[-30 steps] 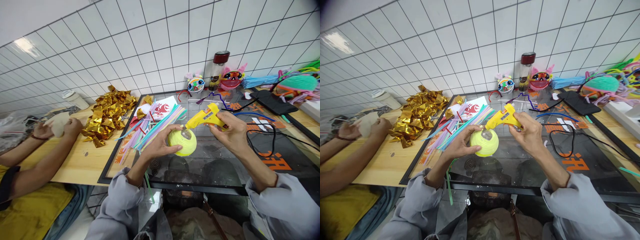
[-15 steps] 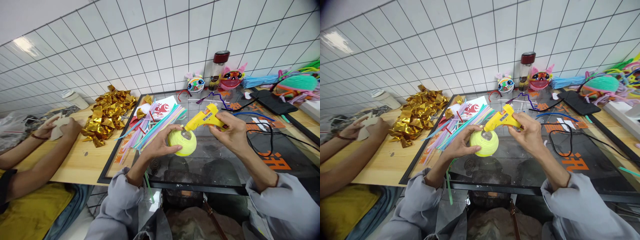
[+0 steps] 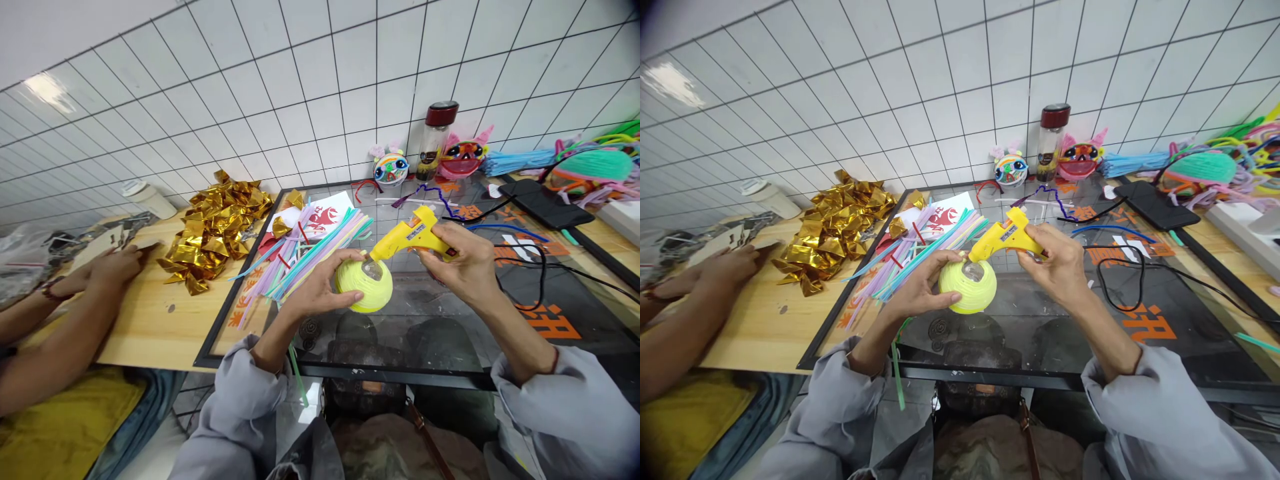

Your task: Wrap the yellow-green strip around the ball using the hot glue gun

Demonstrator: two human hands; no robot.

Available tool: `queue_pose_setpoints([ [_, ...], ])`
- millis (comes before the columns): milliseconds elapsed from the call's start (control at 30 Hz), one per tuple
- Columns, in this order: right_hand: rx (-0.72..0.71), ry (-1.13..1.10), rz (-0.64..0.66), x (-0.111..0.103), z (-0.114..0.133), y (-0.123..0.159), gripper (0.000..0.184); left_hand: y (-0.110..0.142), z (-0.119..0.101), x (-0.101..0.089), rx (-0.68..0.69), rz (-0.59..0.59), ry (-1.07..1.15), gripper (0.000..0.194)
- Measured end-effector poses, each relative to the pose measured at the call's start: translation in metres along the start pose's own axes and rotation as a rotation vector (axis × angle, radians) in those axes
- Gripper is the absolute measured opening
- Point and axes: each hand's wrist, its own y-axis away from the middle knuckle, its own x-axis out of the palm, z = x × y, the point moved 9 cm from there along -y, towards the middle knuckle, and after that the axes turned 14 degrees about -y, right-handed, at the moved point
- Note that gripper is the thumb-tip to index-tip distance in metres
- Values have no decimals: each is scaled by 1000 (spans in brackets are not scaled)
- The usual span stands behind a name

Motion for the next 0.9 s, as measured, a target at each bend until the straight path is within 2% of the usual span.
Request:
queue_pose_setpoints([
  [300,-76,58,-39,0,8,3,16,0,-1,0,-3,1,-4,58],
  [900,0,-39,53,2,5,-3,12,0,0,0,37,21,5,57],
])
